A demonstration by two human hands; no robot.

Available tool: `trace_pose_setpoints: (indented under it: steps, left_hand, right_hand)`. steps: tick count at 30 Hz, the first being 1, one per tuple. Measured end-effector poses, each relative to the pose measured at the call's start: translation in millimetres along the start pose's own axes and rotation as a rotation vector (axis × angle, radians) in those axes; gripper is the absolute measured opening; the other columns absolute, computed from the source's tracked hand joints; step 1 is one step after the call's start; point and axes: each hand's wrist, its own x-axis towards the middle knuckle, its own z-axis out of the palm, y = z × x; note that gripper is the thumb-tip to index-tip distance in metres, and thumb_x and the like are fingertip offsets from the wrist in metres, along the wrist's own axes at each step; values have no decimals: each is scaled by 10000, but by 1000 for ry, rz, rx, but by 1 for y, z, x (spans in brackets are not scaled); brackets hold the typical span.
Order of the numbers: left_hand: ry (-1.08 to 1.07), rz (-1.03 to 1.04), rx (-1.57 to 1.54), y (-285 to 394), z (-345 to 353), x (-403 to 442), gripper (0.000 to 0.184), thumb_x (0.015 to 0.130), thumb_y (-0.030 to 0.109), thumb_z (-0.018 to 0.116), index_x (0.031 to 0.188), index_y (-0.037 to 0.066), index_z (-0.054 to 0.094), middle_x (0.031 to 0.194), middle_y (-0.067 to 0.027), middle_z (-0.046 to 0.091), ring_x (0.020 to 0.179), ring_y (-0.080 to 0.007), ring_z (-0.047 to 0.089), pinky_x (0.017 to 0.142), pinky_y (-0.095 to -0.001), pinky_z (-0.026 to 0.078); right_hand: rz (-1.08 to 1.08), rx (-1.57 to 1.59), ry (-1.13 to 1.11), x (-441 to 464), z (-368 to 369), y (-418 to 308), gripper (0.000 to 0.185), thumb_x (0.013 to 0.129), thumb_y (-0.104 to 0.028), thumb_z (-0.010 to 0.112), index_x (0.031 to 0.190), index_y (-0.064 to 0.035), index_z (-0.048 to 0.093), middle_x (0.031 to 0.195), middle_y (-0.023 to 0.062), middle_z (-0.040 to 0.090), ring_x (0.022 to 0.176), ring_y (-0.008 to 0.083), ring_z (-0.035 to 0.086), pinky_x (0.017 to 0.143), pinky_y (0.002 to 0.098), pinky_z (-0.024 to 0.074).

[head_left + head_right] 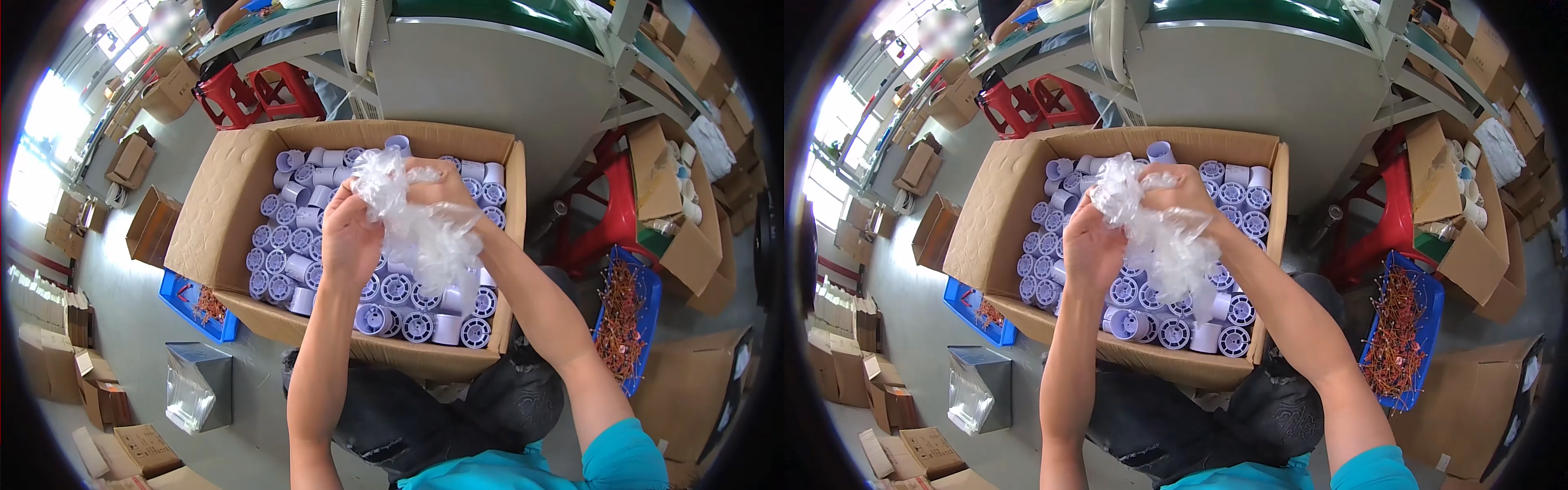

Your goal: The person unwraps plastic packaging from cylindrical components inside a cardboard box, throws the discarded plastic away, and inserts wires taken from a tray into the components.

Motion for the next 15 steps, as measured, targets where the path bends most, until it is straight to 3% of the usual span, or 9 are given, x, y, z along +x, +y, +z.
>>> trace_pose_setpoints:
  steps: [1,3,6,7,9,10,12,15]
  left_hand:
    - [-29,29,-12,-1,-1,0,105,844,-4,525,925,53,560,903,-29,612,802,-115,584,721,-255,464]
    - [-56,56,-22,-5,-4,-1,112,843,-11,538,933,48,565,908,-29,607,824,-105,574,740,-250,456]
    - [-133,121,259,-12,-2,-1,109,839,15,597,945,26,574,912,-32,592,851,-92,550,795,-246,436]
    - [-124,179,504,-14,3,-3,132,830,32,625,949,8,575,917,-30,584,856,-91,535,807,-241,423]
    - [-141,418,942,-20,0,2,236,806,120,704,937,-18,563,909,-31,559,845,-119,516,772,-251,400]
    - [-139,419,942,-18,2,2,236,806,120,704,937,-18,563,909,-31,559,845,-119,516,772,-251,400]
    - [-103,541,1213,-13,9,0,291,791,180,736,923,-5,554,882,-41,537,832,-150,506,729,-270,385]
    - [-93,505,1196,-15,5,4,337,794,255,750,913,15,544,864,-43,512,811,-159,487,718,-287,376]
  right_hand:
    - [0,2,2,0,3,0,195,738,-47,705,931,-35,689,842,11,652,718,86,593,642,245,480]
    - [-204,-243,78,0,10,0,233,731,-19,633,956,-52,686,867,12,655,734,85,589,649,244,475]
    - [-93,-300,83,1,1,9,263,749,-29,611,1004,-23,675,913,39,657,778,98,600,679,256,493]
    - [-93,-300,87,4,0,9,263,749,-29,611,1004,-23,675,913,39,657,778,98,600,679,256,493]
    - [-27,232,135,9,-1,10,283,766,-41,609,1042,15,647,954,81,662,809,140,637,711,282,529]
    - [-27,231,133,7,-2,1,283,766,-41,609,1042,15,647,954,81,662,809,140,637,711,282,529]
    - [267,427,147,-1,-8,-26,298,776,-56,629,1058,42,626,963,109,668,819,191,668,719,312,561]
    - [179,330,80,-12,-21,-18,271,817,-82,615,1063,33,618,949,115,667,783,197,675,677,311,570]
